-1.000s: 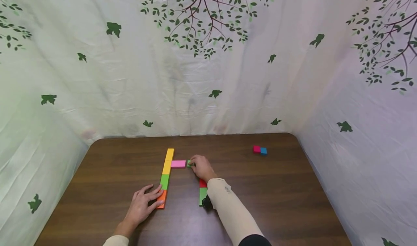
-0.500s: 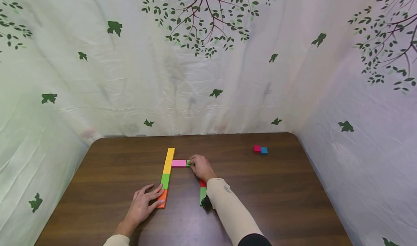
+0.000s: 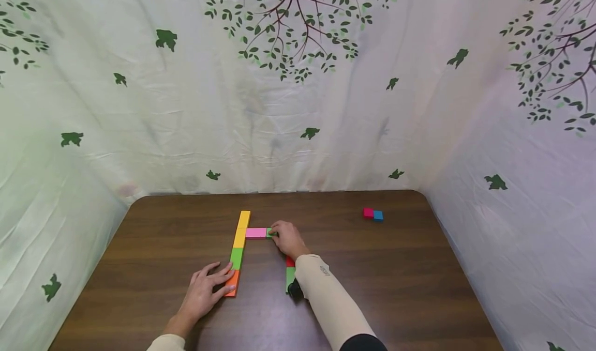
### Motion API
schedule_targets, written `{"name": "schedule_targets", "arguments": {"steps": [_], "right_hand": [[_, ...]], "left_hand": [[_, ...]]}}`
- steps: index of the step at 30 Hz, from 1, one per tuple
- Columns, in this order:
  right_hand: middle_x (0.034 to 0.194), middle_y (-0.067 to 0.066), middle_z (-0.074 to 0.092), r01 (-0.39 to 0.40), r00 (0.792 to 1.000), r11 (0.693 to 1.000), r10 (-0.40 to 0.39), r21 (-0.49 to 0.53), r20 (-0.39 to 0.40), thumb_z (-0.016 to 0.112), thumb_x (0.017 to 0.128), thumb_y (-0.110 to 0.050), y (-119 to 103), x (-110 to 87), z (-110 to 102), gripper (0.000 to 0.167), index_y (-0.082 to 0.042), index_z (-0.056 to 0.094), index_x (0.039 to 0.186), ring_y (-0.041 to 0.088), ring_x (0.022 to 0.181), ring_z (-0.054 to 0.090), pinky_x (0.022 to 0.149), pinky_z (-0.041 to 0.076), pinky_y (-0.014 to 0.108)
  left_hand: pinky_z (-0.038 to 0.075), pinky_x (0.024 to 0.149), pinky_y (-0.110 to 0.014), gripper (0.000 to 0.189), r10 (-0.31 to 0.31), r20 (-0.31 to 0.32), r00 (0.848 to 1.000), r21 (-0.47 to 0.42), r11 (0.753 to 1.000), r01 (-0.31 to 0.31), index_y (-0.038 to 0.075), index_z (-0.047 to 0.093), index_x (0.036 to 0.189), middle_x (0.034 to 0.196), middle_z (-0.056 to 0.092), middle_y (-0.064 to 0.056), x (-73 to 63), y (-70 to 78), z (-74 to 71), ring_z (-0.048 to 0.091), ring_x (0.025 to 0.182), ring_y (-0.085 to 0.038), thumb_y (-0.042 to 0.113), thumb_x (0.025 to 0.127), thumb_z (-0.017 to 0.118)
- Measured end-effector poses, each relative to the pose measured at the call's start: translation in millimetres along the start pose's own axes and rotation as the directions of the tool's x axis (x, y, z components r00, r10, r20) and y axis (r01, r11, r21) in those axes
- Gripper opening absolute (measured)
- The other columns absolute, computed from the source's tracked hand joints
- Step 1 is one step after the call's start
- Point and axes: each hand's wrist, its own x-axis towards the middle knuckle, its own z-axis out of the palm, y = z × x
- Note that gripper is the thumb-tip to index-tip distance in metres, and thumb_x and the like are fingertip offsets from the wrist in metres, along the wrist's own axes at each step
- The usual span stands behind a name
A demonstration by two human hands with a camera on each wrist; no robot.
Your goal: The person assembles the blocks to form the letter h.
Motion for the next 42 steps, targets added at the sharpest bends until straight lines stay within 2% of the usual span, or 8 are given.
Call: {"name": "schedule_targets", "arguments": {"steps": [11,16,21,25,29,34,39,42], "right_hand": [[0.108,0.005,0.068,0.000,1.000,1.000,0.000,-0.003,0.004,0.075,0.083,-0.005,0,0.5,1,0.011,-0.007,0.077,0.094,0.022,0.102,0.064,0.089,0.050,0.035],[0.109,0.006,0.067,-0.010,1.000,1.000,0.010,0.009,0.005,0.075,0.082,-0.006,2,-1.1,-3,0.012,-0.007,0.077,0.095,0.023,0.103,0.063,0.090,0.049,0.035],[0.111,0.008,0.065,-0.034,0.998,0.997,0.037,0.064,-0.052,0.075,0.083,-0.008,11,-3.8,-17,0.014,-0.006,0.076,0.097,0.026,0.106,0.061,0.093,0.047,0.039],[0.112,0.009,0.065,-0.102,0.988,0.991,0.111,0.084,-0.110,0.074,0.084,-0.007,31,-10.6,-34,0.015,-0.005,0.076,0.098,0.027,0.108,0.059,0.094,0.047,0.041],[0.112,0.010,0.064,-0.188,0.962,0.978,0.203,0.094,-0.183,0.073,0.085,-0.006,58,-23.8,-56,0.016,-0.003,0.075,0.100,0.029,0.109,0.058,0.095,0.046,0.044],[0.119,0.016,0.061,-0.283,0.909,0.950,0.310,0.132,-0.279,0.071,0.086,-0.006,91,-45.0,-85,0.020,0.000,0.073,0.105,0.035,0.114,0.054,0.098,0.042,0.050],[0.125,0.022,0.056,-0.351,0.858,0.927,0.376,0.135,-0.350,0.069,0.087,-0.005,124,-71.2,-108,0.024,0.003,0.070,0.110,0.040,0.116,0.051,0.098,0.040,0.053],[0.126,0.024,0.055,-0.389,0.830,0.913,0.405,0.121,-0.384,0.068,0.087,-0.005,141,-86.3,-119,0.026,0.004,0.069,0.111,0.042,0.115,0.050,0.098,0.039,0.055]], "left_hand": [[0.031,0.098,-0.056,0.048,-0.052,0.056,0.997,-0.016,0.998,0.053,0.016,0.067,0.123,0.133,0.059,0.003,1.8,1.6,-1.5,0.045,0.127,-0.035,0.037,0.081,0.074],[0.033,0.096,-0.057,0.047,-0.030,0.044,0.999,0.001,1.000,0.030,0.015,0.068,0.121,0.131,0.061,0.002,1.8,2.7,-0.6,0.047,0.124,-0.036,0.036,0.080,0.075],[0.033,0.096,-0.056,0.047,-0.034,0.050,0.998,0.008,0.999,0.034,0.015,0.068,0.122,0.131,0.061,0.002,2.1,3.3,-0.2,0.048,0.124,-0.036,0.036,0.080,0.075],[0.032,0.098,-0.057,0.047,-0.056,0.071,0.996,0.008,0.998,0.055,0.016,0.067,0.123,0.132,0.060,0.002,3.9,4.2,-1.4,0.046,0.126,-0.035,0.036,0.081,0.074],[0.032,0.097,-0.057,0.048,-0.058,0.079,0.995,0.018,0.998,0.057,0.016,0.066,0.124,0.131,0.061,0.002,4.5,4.8,-2.2,0.046,0.126,-0.035,0.037,0.081,0.074],[0.033,0.096,-0.056,0.047,-0.049,0.053,0.997,0.027,0.999,0.047,0.015,0.068,0.122,0.130,0.062,0.002,3.4,4.0,-2.5,0.047,0.125,-0.035,0.037,0.081,0.074],[0.032,0.097,-0.057,0.048,-0.054,0.061,0.997,0.012,0.999,0.053,0.015,0.067,0.123,0.131,0.061,0.001,4.1,3.6,-1.7,0.046,0.126,-0.035,0.037,0.081,0.073],[0.033,0.095,-0.057,0.047,-0.035,0.050,0.998,0.014,0.999,0.034,0.014,0.068,0.122,0.130,0.062,0.001,4.3,3.9,-0.8,0.047,0.125,-0.036,0.037,0.081,0.073]]}}
